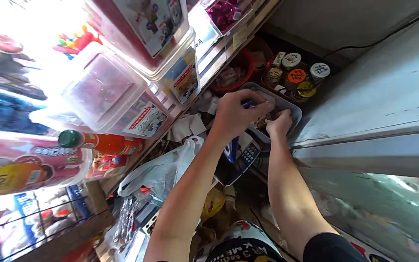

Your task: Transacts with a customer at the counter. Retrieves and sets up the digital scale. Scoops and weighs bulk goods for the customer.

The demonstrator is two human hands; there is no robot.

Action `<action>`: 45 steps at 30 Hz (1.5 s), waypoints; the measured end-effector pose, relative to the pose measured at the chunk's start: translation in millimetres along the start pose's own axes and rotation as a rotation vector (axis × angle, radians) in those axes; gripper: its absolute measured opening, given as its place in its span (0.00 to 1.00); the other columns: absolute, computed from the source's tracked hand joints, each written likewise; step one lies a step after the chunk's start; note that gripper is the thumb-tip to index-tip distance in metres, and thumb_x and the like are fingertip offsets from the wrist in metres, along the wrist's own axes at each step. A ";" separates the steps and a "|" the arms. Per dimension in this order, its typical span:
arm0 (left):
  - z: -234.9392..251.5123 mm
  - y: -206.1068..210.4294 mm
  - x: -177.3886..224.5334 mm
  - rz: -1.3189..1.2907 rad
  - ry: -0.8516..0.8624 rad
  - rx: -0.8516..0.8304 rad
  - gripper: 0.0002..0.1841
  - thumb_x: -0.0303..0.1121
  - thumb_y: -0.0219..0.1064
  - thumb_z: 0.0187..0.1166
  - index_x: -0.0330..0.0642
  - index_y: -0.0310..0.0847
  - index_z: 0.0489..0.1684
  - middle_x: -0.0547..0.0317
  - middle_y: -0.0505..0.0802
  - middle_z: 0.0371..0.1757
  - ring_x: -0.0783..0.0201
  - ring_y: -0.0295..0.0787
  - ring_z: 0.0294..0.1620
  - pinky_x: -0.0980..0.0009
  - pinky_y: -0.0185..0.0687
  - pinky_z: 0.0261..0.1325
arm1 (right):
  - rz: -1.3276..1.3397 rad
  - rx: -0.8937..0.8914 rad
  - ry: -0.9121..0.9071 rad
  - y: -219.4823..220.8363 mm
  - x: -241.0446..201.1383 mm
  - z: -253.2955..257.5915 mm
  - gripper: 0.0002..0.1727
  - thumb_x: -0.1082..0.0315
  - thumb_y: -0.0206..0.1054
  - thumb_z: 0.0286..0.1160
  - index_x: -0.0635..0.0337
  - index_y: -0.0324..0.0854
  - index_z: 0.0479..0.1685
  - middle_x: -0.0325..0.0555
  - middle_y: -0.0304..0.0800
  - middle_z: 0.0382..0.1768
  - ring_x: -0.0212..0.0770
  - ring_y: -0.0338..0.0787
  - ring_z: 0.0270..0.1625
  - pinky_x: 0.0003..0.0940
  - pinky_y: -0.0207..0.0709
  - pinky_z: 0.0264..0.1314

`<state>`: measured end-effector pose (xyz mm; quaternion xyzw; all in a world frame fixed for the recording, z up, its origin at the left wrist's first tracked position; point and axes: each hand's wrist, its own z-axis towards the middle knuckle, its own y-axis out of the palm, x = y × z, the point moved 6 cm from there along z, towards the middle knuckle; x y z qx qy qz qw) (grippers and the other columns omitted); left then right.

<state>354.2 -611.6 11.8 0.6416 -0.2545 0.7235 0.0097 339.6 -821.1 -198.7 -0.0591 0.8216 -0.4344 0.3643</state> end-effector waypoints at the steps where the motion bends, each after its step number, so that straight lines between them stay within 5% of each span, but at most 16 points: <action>1: -13.9 -6.7 -4.8 -0.107 -0.045 -0.005 0.07 0.32 0.78 0.73 0.38 0.90 0.39 0.59 0.92 0.36 0.70 0.88 0.38 0.70 0.86 0.45 | 0.037 0.001 -0.021 -1.9 -0.2 -3.0 0.28 0.77 0.70 0.71 0.70 0.73 0.74 0.73 0.77 0.71 0.68 0.77 0.76 0.62 0.69 0.79; 4: -59.3 -28.5 -17.3 -0.286 -0.183 0.032 0.05 0.32 0.74 0.77 0.43 0.87 0.41 0.62 0.89 0.35 0.73 0.81 0.32 0.77 0.77 0.33 | 0.375 0.011 -0.171 -14.5 -6.9 -37.4 0.19 0.67 0.62 0.86 0.71 0.79 0.68 0.68 0.85 0.63 0.61 0.85 0.67 0.57 0.74 0.72; 6: -86.6 -42.4 -24.4 -0.377 -0.236 0.081 0.03 0.31 0.74 0.77 0.47 0.85 0.38 0.65 0.87 0.31 0.76 0.73 0.22 0.82 0.66 0.21 | 0.669 -0.178 -0.241 -22.4 -18.4 -89.6 0.18 0.60 0.64 0.85 0.62 0.78 0.65 0.48 0.86 0.52 0.37 0.84 0.48 0.38 0.80 0.50; 8: -113.4 -51.0 -32.5 -0.469 -0.275 0.132 0.04 0.29 0.73 0.76 0.49 0.83 0.35 0.66 0.85 0.27 0.79 0.65 0.14 0.84 0.58 0.15 | 0.886 -0.450 -0.240 -23.1 -27.8 -152.4 0.12 0.68 0.66 0.82 0.57 0.80 0.60 0.31 0.84 0.40 0.21 0.74 0.26 0.19 0.71 0.28; 10: -140.7 -56.0 -35.8 -0.469 -0.311 0.205 0.04 0.28 0.73 0.76 0.48 0.83 0.39 0.65 0.86 0.29 0.78 0.67 0.16 0.84 0.59 0.16 | 0.963 -0.628 -0.255 -23.9 -34.2 -208.3 0.12 0.73 0.67 0.79 0.58 0.83 0.58 0.32 0.87 0.35 0.22 0.73 0.22 0.19 0.69 0.25; 13: -183.1 -65.0 -32.4 -0.344 -0.337 0.323 0.11 0.27 0.73 0.77 0.42 0.87 0.54 0.61 0.92 0.42 0.73 0.85 0.36 0.77 0.80 0.36 | 0.911 -0.657 -0.460 -27.7 -44.5 -263.0 0.12 0.73 0.73 0.71 0.54 0.82 0.52 0.33 0.89 0.35 0.25 0.85 0.33 0.21 0.79 0.36; 15: -212.3 -72.3 -31.4 -0.306 -0.322 0.403 0.09 0.25 0.74 0.77 0.39 0.91 0.52 0.58 0.94 0.45 0.68 0.89 0.46 0.69 0.86 0.51 | 0.893 -0.668 -0.569 -26.4 -50.3 -293.1 0.11 0.74 0.75 0.69 0.55 0.84 0.47 0.36 0.90 0.35 0.28 0.86 0.34 0.23 0.81 0.38; 20: -292.9 -100.3 -36.9 -0.256 -0.281 0.472 0.08 0.24 0.73 0.76 0.38 0.92 0.50 0.59 0.95 0.43 0.70 0.90 0.43 0.71 0.86 0.50 | 0.789 -0.826 -0.664 -8.9 -54.8 -362.2 0.09 0.74 0.76 0.68 0.57 0.85 0.45 0.37 0.89 0.33 0.28 0.81 0.27 0.21 0.77 0.31; 22: -329.6 -113.1 -37.7 -0.311 -0.338 0.519 0.08 0.24 0.73 0.77 0.39 0.91 0.50 0.58 0.94 0.43 0.70 0.88 0.43 0.71 0.86 0.50 | 0.835 -1.049 -0.519 5.5 -54.2 -391.5 0.07 0.71 0.64 0.80 0.53 0.83 0.51 0.33 0.87 0.38 0.25 0.83 0.34 0.22 0.79 0.39; 24: -369.8 -127.5 -41.0 -0.353 -0.368 0.602 0.09 0.25 0.73 0.78 0.40 0.91 0.51 0.60 0.94 0.45 0.72 0.89 0.44 0.74 0.85 0.48 | 1.003 -1.368 -0.235 16.8 -54.8 -425.6 0.27 0.55 0.35 0.96 0.53 0.81 0.64 0.36 0.90 0.56 0.29 0.89 0.54 0.27 0.83 0.59; 26: -412.3 -141.6 -43.3 -0.380 -0.347 0.679 0.09 0.25 0.71 0.78 0.39 0.91 0.52 0.61 0.94 0.45 0.72 0.89 0.45 0.74 0.86 0.50 | 1.166 -1.640 0.011 23.9 -54.9 -459.6 0.46 0.36 0.22 0.89 0.63 0.71 0.79 0.50 0.80 0.76 0.43 0.82 0.76 0.37 0.75 0.79; 28: -452.3 -157.2 -45.8 -0.362 -0.303 0.747 0.09 0.24 0.70 0.78 0.39 0.91 0.51 0.61 0.94 0.44 0.73 0.87 0.42 0.76 0.83 0.46 | 1.185 -1.781 0.080 32.0 -52.4 -494.6 0.51 0.32 0.19 0.86 0.65 0.63 0.85 0.54 0.72 0.83 0.47 0.74 0.84 0.40 0.69 0.86; 31: -502.8 -179.8 -47.3 -0.301 -0.228 0.779 0.09 0.24 0.70 0.80 0.38 0.89 0.54 0.59 0.94 0.46 0.69 0.90 0.46 0.72 0.87 0.54 | 1.110 -1.877 0.088 48.6 -45.1 -552.2 0.51 0.32 0.18 0.86 0.64 0.66 0.85 0.54 0.73 0.82 0.46 0.76 0.82 0.40 0.69 0.85; 35: -551.4 -208.9 -46.3 -0.016 -0.146 0.800 0.07 0.24 0.73 0.77 0.39 0.88 0.49 0.59 0.95 0.43 0.72 0.92 0.44 0.73 0.88 0.50 | 1.071 -1.917 0.170 76.3 -37.1 -620.6 0.50 0.32 0.22 0.86 0.64 0.70 0.82 0.56 0.78 0.77 0.48 0.81 0.76 0.41 0.73 0.81; 39: -593.1 -236.6 -44.2 0.163 -0.142 0.857 0.07 0.27 0.76 0.75 0.44 0.95 0.47 0.59 0.93 0.55 0.70 0.89 0.57 0.70 0.86 0.60 | 1.080 -1.877 0.320 91.9 -35.8 -671.7 0.49 0.31 0.27 0.86 0.64 0.70 0.80 0.57 0.81 0.73 0.49 0.84 0.74 0.41 0.76 0.80; 45: -657.7 -282.8 -47.4 -0.207 -0.159 1.096 0.09 0.28 0.69 0.81 0.40 0.88 0.54 0.60 0.93 0.50 0.73 0.89 0.46 0.75 0.85 0.48 | 1.036 -1.951 0.302 110.9 -46.0 -714.7 0.52 0.31 0.20 0.85 0.66 0.70 0.80 0.59 0.75 0.80 0.52 0.78 0.80 0.40 0.74 0.81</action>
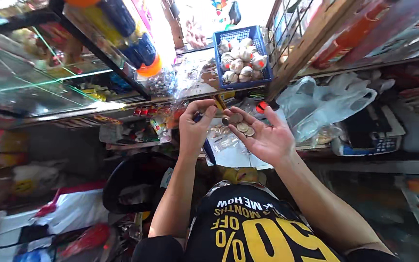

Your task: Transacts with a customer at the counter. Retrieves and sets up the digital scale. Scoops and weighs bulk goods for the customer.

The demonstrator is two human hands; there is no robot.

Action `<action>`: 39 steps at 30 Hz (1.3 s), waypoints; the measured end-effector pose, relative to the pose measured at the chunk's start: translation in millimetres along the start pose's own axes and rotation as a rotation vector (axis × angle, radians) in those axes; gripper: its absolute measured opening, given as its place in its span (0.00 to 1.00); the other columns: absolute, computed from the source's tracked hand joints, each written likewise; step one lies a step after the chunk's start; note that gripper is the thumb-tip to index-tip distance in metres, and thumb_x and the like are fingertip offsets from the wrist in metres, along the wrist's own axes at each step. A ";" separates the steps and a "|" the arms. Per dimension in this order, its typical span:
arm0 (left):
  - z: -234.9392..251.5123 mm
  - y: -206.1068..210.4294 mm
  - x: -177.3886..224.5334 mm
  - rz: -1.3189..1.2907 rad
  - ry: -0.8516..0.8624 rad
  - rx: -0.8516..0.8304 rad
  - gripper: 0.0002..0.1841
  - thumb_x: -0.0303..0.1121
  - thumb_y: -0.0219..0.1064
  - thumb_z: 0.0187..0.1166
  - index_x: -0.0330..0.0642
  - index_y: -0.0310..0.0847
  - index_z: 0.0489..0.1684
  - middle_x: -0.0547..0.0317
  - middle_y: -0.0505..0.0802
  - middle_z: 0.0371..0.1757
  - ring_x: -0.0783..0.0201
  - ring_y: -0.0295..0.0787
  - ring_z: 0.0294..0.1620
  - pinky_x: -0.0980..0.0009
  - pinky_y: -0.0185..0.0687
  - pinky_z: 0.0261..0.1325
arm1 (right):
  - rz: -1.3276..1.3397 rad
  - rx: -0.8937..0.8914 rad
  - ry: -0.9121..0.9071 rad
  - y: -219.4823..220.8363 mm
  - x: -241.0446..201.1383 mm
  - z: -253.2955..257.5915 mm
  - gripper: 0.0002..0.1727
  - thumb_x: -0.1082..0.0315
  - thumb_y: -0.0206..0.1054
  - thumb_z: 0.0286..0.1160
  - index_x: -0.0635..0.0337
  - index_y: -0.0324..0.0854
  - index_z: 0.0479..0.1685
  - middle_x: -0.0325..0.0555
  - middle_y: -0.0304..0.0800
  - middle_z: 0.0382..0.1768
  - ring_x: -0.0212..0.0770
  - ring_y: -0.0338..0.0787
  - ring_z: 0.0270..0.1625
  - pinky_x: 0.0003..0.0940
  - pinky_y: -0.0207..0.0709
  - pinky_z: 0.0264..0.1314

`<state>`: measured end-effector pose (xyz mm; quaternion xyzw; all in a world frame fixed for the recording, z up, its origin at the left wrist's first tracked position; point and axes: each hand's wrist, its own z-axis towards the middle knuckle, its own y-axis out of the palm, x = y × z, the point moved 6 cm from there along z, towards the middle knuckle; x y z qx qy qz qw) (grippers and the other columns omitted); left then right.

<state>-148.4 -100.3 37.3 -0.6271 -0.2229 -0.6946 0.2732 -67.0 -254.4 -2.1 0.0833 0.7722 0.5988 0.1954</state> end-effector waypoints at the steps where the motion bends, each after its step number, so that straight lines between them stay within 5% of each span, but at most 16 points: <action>1: 3.7 -4.1 -8.1 -0.041 -0.046 0.036 0.09 0.29 0.67 0.83 0.40 0.87 0.55 0.61 0.93 0.49 0.74 0.87 0.41 0.77 0.82 0.42 | 0.012 -0.001 0.003 3.3 2.7 7.5 0.52 0.31 0.20 0.85 0.66 0.69 0.81 0.59 0.75 0.80 0.52 0.78 0.80 0.40 0.74 0.81; 3: 24.4 1.8 -50.6 0.015 -0.153 0.100 0.12 0.33 0.61 0.88 0.39 0.86 0.60 0.56 0.93 0.52 0.70 0.87 0.42 0.71 0.82 0.43 | 0.025 0.018 -0.013 3.0 8.1 30.1 0.47 0.35 0.21 0.88 0.65 0.69 0.79 0.56 0.78 0.77 0.50 0.81 0.78 0.39 0.76 0.79; 5: 38.7 -0.9 -120.2 0.224 -0.243 0.170 0.14 0.33 0.59 0.89 0.36 0.87 0.61 0.46 0.94 0.55 0.56 0.91 0.54 0.54 0.85 0.60 | 0.082 0.132 -0.050 -8.8 16.8 50.3 0.39 0.42 0.26 0.92 0.63 0.73 0.72 0.52 0.84 0.68 0.47 0.85 0.72 0.38 0.78 0.76; 9: 19.1 -45.0 -200.6 0.688 -0.568 -0.029 0.18 0.31 0.67 0.78 0.40 0.87 0.65 0.36 0.91 0.62 0.35 0.86 0.67 0.32 0.78 0.67 | 0.001 0.383 -0.178 -35.5 -1.9 61.6 0.28 0.50 0.35 0.95 0.56 0.80 0.53 0.42 0.91 0.48 0.37 0.91 0.56 0.33 0.84 0.65; 12: -29.7 -83.3 -261.8 0.615 -0.659 0.015 0.22 0.31 0.73 0.76 0.35 0.82 0.68 0.30 0.88 0.64 0.33 0.84 0.68 0.35 0.77 0.70 | -0.047 0.471 -0.173 -55.5 -6.2 54.7 0.21 0.55 0.42 0.95 0.51 0.79 0.43 0.36 0.87 0.36 0.31 0.89 0.39 0.25 0.85 0.49; 15: -64.2 -79.6 -302.1 0.384 -0.634 0.088 0.22 0.32 0.72 0.79 0.36 0.80 0.71 0.37 0.90 0.60 0.45 0.86 0.64 0.47 0.79 0.71 | -0.047 0.455 -0.107 -76.0 1.6 48.4 0.21 0.56 0.43 0.95 0.50 0.78 0.37 0.34 0.80 0.28 0.27 0.82 0.29 0.19 0.80 0.39; 18: -55.4 -81.5 -292.4 0.437 -0.597 0.131 0.21 0.31 0.74 0.76 0.38 0.84 0.68 0.37 0.89 0.63 0.43 0.84 0.68 0.45 0.77 0.74 | -0.008 0.419 -0.055 -84.2 4.3 46.9 0.22 0.55 0.41 0.95 0.49 0.77 0.36 0.32 0.76 0.24 0.26 0.78 0.24 0.16 0.76 0.31; 21: -38.2 -78.1 -263.7 0.609 -0.565 0.105 0.19 0.33 0.73 0.78 0.40 0.84 0.66 0.38 0.87 0.65 0.40 0.85 0.65 0.40 0.81 0.66 | 0.010 0.449 -0.044 -91.2 7.5 41.0 0.20 0.57 0.40 0.95 0.50 0.77 0.40 0.33 0.76 0.25 0.26 0.79 0.24 0.16 0.77 0.33; 25: -6.5 -24.7 -250.2 0.782 -0.425 -0.183 0.13 0.31 0.69 0.79 0.48 0.92 0.59 0.46 0.91 0.64 0.43 0.90 0.62 0.37 0.84 0.59 | 0.050 0.519 -0.037 -97.5 13.5 36.6 0.16 0.59 0.44 0.94 0.52 0.76 0.44 0.34 0.79 0.28 0.25 0.82 0.27 0.15 0.80 0.36; 31: 14.2 8.2 -264.0 0.929 -0.463 -0.244 0.15 0.36 0.71 0.78 0.47 0.90 0.61 0.45 0.89 0.67 0.40 0.86 0.67 0.36 0.82 0.61 | 0.096 0.591 -0.097 -92.8 13.9 22.6 0.18 0.68 0.41 0.91 0.62 0.76 0.61 0.52 0.90 0.56 0.42 0.93 0.58 0.34 0.86 0.64; 36: 20.4 7.8 -263.6 0.941 -0.519 -0.357 0.23 0.37 0.75 0.74 0.43 0.84 0.67 0.42 0.84 0.73 0.38 0.85 0.68 0.34 0.82 0.61 | -0.061 0.666 -0.032 -112.3 16.8 21.2 0.19 0.58 0.43 0.92 0.55 0.80 0.50 0.43 0.88 0.43 0.36 0.91 0.45 0.30 0.86 0.54; 39: 22.4 1.3 -261.1 0.833 -0.538 -0.339 0.17 0.34 0.74 0.74 0.41 0.87 0.60 0.41 0.90 0.63 0.38 0.87 0.65 0.32 0.80 0.60 | -0.101 0.694 -0.016 -121.9 20.5 23.6 0.21 0.57 0.41 0.95 0.56 0.80 0.53 0.44 0.91 0.47 0.37 0.94 0.49 0.30 0.87 0.57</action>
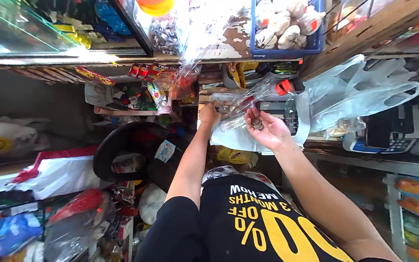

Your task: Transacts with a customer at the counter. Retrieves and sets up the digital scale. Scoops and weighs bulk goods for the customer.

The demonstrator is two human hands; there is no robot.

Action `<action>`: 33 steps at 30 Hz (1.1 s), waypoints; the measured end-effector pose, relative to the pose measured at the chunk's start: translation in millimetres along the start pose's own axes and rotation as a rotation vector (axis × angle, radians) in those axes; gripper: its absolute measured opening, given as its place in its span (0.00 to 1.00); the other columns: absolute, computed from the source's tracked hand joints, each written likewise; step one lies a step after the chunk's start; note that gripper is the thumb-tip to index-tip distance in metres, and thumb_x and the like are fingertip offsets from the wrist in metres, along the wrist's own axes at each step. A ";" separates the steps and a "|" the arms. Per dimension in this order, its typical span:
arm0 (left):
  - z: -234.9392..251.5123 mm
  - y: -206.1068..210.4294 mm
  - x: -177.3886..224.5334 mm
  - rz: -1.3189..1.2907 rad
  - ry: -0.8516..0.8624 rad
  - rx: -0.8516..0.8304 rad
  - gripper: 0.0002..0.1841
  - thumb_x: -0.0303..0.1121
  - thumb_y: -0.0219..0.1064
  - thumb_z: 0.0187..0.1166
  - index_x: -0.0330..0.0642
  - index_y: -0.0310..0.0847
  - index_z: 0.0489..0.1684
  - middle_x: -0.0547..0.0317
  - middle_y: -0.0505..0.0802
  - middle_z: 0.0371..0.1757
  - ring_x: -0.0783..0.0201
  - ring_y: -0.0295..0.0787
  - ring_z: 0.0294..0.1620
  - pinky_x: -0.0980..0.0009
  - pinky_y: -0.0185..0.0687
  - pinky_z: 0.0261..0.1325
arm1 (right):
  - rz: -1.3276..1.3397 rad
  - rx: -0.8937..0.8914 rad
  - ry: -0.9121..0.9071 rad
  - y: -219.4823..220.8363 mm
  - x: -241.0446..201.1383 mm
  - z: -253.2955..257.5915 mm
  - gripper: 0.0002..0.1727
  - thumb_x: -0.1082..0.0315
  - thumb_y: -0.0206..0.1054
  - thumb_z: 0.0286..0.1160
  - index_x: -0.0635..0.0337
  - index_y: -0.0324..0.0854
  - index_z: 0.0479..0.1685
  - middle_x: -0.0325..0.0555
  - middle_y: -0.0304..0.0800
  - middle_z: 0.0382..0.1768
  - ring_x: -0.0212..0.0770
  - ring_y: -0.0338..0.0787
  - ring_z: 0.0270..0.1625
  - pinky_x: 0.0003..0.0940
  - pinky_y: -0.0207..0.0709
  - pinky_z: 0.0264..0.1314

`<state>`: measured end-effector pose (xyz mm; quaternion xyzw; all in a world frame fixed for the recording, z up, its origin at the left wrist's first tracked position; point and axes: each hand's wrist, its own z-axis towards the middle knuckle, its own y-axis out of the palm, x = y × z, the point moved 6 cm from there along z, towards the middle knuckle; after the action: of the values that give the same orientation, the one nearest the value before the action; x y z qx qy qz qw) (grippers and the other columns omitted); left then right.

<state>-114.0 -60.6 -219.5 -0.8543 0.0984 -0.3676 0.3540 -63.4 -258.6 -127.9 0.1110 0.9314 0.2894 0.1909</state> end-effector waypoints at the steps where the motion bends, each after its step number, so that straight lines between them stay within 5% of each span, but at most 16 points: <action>1: -4.4 -4.7 0.1 -0.086 0.025 0.031 0.15 0.33 0.73 0.74 0.40 0.88 0.56 0.41 0.93 0.56 0.40 0.89 0.60 0.34 0.81 0.59 | 0.004 0.008 -0.001 -1.1 0.6 2.1 0.22 0.57 0.41 0.95 0.58 0.80 0.54 0.46 0.92 0.49 0.38 0.94 0.51 0.31 0.87 0.58; 5: -56.0 -37.8 42.6 -0.642 0.349 0.109 0.09 0.26 0.75 0.74 0.32 0.87 0.47 0.49 0.94 0.42 0.60 0.92 0.46 0.58 0.87 0.57 | -0.029 0.007 0.005 1.7 2.1 11.9 0.24 0.57 0.40 0.95 0.60 0.79 0.63 0.49 0.91 0.56 0.40 0.93 0.58 0.32 0.85 0.63; 7: -77.4 -39.9 65.7 -0.716 0.493 0.064 0.07 0.24 0.74 0.72 0.33 0.89 0.44 0.52 0.95 0.42 0.64 0.92 0.45 0.61 0.87 0.56 | -0.039 -0.037 0.021 9.4 8.3 14.8 0.22 0.56 0.41 0.94 0.60 0.78 0.61 0.49 0.89 0.53 0.40 0.92 0.54 0.32 0.86 0.60; 12: -95.4 -91.1 96.5 -0.712 0.450 0.043 0.15 0.34 0.73 0.77 0.42 0.84 0.60 0.48 0.86 0.58 0.58 0.84 0.52 0.58 0.83 0.52 | -0.043 -0.114 0.070 64.8 4.0 1.6 0.16 0.61 0.46 0.92 0.58 0.77 0.45 0.43 0.85 0.32 0.32 0.87 0.30 0.22 0.85 0.35; 15: -102.5 -169.4 134.9 -0.822 0.560 0.034 0.33 0.21 0.66 0.58 0.40 0.72 0.72 0.43 0.74 0.74 0.56 0.76 0.69 0.58 0.79 0.62 | -0.248 -0.231 -0.068 130.5 -39.8 -15.1 0.14 0.63 0.45 0.93 0.53 0.75 0.43 0.34 0.79 0.27 0.26 0.81 0.25 0.18 0.79 0.32; 18: -88.8 -242.3 179.5 -0.638 0.693 0.199 0.35 0.15 0.66 0.63 0.37 0.67 0.78 0.41 0.77 0.76 0.56 0.80 0.71 0.60 0.83 0.66 | -0.171 -0.292 -0.319 205.9 -99.6 -18.4 0.11 0.69 0.45 0.90 0.53 0.74 0.45 0.33 0.78 0.24 0.26 0.80 0.24 0.18 0.79 0.31; 21: -53.7 -291.3 215.4 -0.359 0.620 0.436 0.29 0.23 0.75 0.72 0.31 0.72 0.74 0.35 0.85 0.68 0.47 0.84 0.69 0.53 0.80 0.73 | 0.082 -0.293 -0.372 267.9 -144.1 -9.2 0.09 0.76 0.47 0.87 0.57 0.67 0.58 0.42 0.76 0.38 0.29 0.83 0.33 0.18 0.82 0.41; 24: -22.1 -312.7 231.9 -0.317 0.470 0.637 0.27 0.26 0.75 0.72 0.29 0.74 0.71 0.33 0.89 0.60 0.43 0.89 0.62 0.49 0.82 0.68 | 0.007 -0.154 -0.469 296.1 -174.1 16.7 0.10 0.81 0.51 0.78 0.53 0.65 0.47 0.41 0.70 0.33 0.31 0.75 0.26 0.22 0.77 0.31; 26: 1.3 -310.6 226.5 -0.387 0.350 0.653 0.28 0.29 0.74 0.73 0.28 0.73 0.72 0.32 0.89 0.60 0.40 0.88 0.63 0.47 0.81 0.69 | -0.162 -0.009 -0.510 299.1 -184.0 25.6 0.11 0.75 0.58 0.77 0.55 0.65 0.53 0.44 0.70 0.39 0.37 0.74 0.32 0.31 0.75 0.34; 28: 18.0 -302.3 217.1 -0.449 0.258 0.648 0.29 0.31 0.75 0.73 0.27 0.72 0.71 0.31 0.90 0.59 0.40 0.89 0.62 0.46 0.82 0.67 | -0.265 0.057 -0.488 301.4 -186.0 22.7 0.23 0.69 0.60 0.82 0.59 0.63 0.74 0.52 0.72 0.56 0.44 0.79 0.51 0.37 0.79 0.50; 33: 27.1 -288.8 213.0 -0.386 0.269 0.684 0.26 0.29 0.75 0.73 0.26 0.73 0.68 0.28 0.86 0.63 0.37 0.85 0.66 0.46 0.80 0.68 | -0.461 -0.060 -0.568 322.6 -196.9 50.9 0.25 0.88 0.49 0.75 0.67 0.62 0.72 0.54 0.71 0.59 0.43 0.81 0.56 0.33 0.81 0.57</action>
<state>29.6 73.4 82.1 -0.6347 -0.1460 -0.5471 0.5258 166.8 -35.2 78.4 -0.0313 0.8328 0.2237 0.5054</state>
